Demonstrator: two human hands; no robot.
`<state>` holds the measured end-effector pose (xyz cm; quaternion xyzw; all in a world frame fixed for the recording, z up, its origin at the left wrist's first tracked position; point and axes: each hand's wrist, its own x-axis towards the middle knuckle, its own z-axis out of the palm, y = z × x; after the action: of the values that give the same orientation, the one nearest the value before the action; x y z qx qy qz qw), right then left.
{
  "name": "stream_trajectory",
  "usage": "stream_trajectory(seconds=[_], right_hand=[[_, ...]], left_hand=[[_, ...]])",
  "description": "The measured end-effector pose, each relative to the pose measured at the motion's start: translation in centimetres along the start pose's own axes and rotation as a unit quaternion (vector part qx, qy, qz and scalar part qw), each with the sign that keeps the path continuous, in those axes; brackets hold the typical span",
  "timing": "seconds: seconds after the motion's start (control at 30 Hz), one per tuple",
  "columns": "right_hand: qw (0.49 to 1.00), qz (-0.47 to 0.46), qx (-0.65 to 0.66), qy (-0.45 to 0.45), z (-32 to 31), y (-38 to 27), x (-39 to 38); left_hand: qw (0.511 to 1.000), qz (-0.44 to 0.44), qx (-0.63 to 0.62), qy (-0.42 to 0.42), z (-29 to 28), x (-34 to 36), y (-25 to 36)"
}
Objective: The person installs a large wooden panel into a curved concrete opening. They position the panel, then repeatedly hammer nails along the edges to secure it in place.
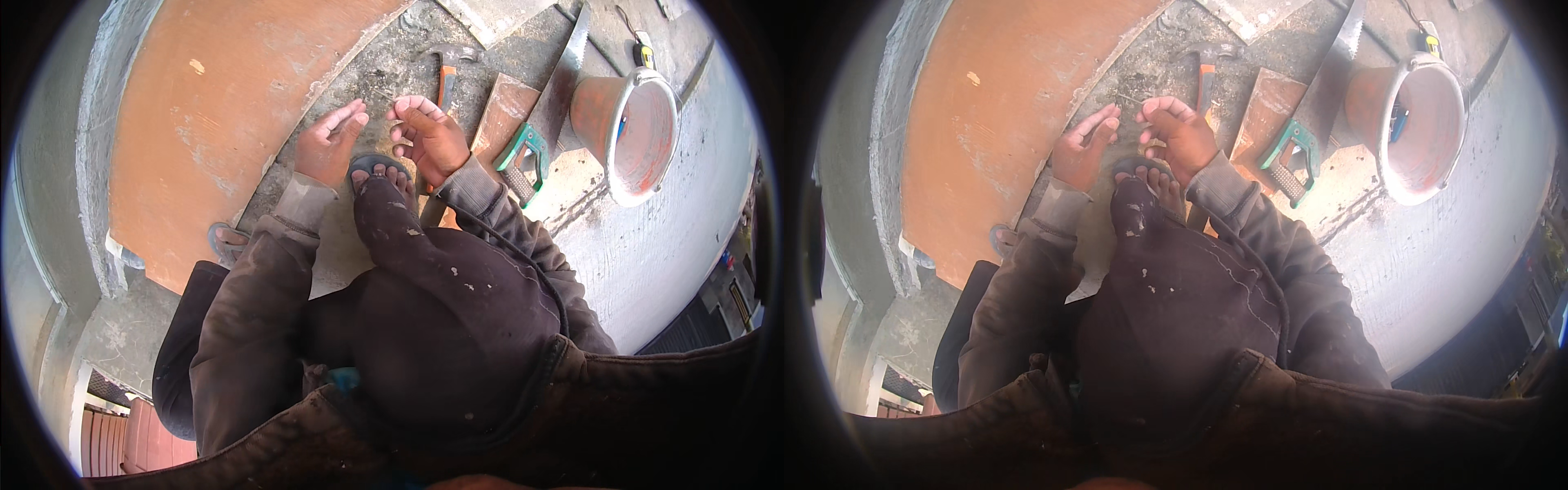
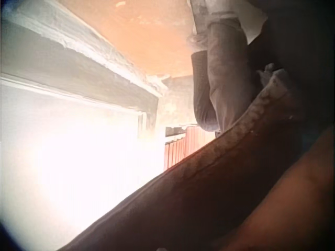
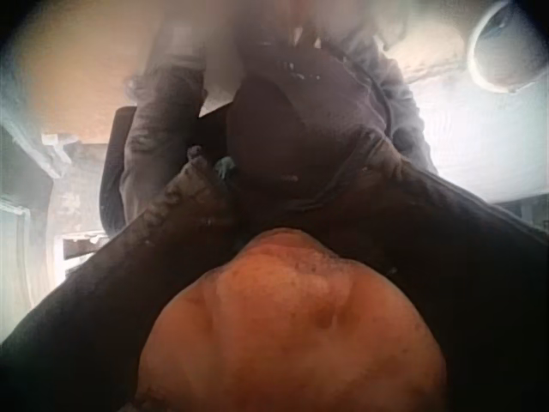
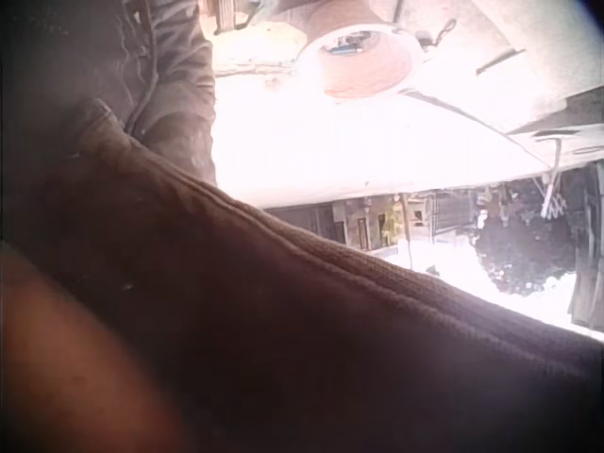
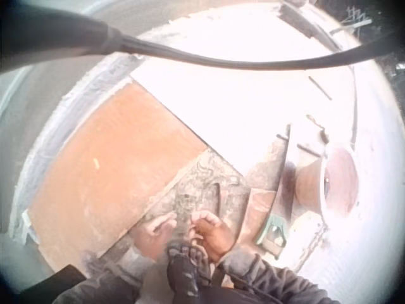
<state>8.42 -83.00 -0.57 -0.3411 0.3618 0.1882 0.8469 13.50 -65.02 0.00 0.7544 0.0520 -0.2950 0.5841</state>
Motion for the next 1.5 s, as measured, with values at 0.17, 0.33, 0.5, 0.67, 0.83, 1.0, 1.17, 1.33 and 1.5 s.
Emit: stream_trajectory(seconds=[0.17, 0.33, 0.5, 0.67, 0.83, 1.0, 1.17, 1.33, 1.5], right_hand=[[0.996, 0.05, -0.073, -0.013, 1.0, 2.0, -0.1], [0.996, 0.055, -0.067, 0.013, 1.7, 2.6, 0.3], [0.968, 0.011, -0.25, 0.032, 2.2, 3.0, 0.5], [0.655, -0.294, -0.69, 0.09, -1.5, 1.2, -1.9], [0.61, -0.234, -0.739, 0.163, -6.7, 3.5, -2.9], [0.696, -0.121, -0.683, 0.184, -6.9, 4.2, -2.4], [0.75, -0.111, -0.602, 0.249, -5.9, 4.0, -1.9], [0.814, -0.136, -0.498, 0.265, -7.7, 1.2, -3.3], [0.879, -0.205, -0.426, 0.057, 3.9, -2.2, -5.5]], left_hand=[[0.983, -0.047, -0.176, 0.035, 2.0, -1.4, -3.2], [0.96, -0.053, -0.27, 0.047, 2.2, -2.6, -3.3], [0.961, -0.036, -0.237, 0.135, 0.4, -2.0, -4.3], [0.952, 0.016, -0.144, 0.27, -12.1, -1.3, -8.9], [0.972, -0.023, -0.044, 0.229, -14.4, -3.5, -11.5], [0.972, -0.054, -0.008, 0.229, -15.2, -5.3, -13.3], [0.97, -0.053, -0.012, 0.238, -17.4, -6.9, -13.5], [0.962, -0.101, 0.075, 0.244, -16.9, -8.1, -13.9], [0.951, -0.104, 0.149, 0.252, -16.9, -8.9, -14.8]])
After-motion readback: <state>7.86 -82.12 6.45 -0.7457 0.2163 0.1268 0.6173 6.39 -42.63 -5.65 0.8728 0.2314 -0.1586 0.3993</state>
